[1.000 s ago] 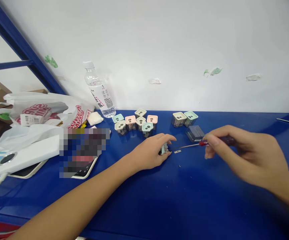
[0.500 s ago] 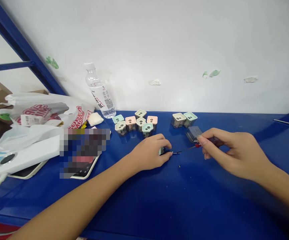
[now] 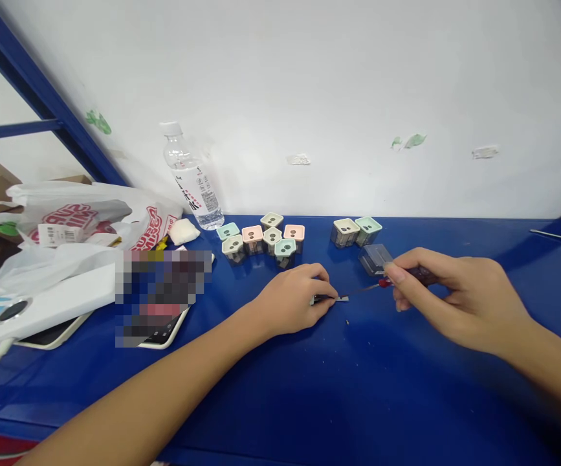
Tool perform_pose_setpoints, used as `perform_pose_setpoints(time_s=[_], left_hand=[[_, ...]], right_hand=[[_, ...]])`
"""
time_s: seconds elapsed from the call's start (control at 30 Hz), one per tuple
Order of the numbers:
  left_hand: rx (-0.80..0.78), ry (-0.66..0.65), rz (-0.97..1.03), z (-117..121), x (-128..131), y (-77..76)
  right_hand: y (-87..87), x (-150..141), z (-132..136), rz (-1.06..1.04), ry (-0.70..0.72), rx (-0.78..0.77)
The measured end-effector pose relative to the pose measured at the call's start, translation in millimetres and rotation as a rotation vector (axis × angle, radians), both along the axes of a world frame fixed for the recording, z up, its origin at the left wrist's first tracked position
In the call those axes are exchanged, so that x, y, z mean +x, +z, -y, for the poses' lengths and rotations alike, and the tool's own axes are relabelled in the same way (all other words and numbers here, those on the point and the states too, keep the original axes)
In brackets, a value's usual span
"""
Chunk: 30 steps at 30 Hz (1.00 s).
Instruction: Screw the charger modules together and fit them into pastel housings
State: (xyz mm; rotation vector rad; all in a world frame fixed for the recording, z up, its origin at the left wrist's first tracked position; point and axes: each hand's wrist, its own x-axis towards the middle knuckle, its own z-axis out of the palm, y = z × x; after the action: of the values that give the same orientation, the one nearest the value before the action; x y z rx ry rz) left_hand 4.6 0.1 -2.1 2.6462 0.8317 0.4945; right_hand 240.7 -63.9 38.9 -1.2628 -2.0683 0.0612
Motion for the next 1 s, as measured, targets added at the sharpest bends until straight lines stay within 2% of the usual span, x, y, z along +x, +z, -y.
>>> perform_pose_setpoints(time_s=[0.13,0.23,0.4,0.67,1.0], left_hand=[[0.097,-0.028,0.009,-0.7,-0.6,-2.5],[0.109,-0.018,0.014,-1.3,-1.1,-3.4],[0.055,-0.007,-0.009,-0.5,-0.2,-2.1],[0.061,-0.017,0.006,0.8,0.1,-2.7],[0.112,-0.042,-0.014,1.2,-0.2,-1.4]], right_hand=[[5.0,-2.9,1.5,-0.166,-0.091,-0.141],[8.2,-0.6,-3.0,-0.278,-0.181,-0.196],[3.2,5.5,-14.3,-0.225,-0.138,-0.272],[-4.4,-0.5,-15.6,-0.110,-0.108,-0.188],[-4.8,-0.4,-13.7,-0.120,-0.127,-0.194]])
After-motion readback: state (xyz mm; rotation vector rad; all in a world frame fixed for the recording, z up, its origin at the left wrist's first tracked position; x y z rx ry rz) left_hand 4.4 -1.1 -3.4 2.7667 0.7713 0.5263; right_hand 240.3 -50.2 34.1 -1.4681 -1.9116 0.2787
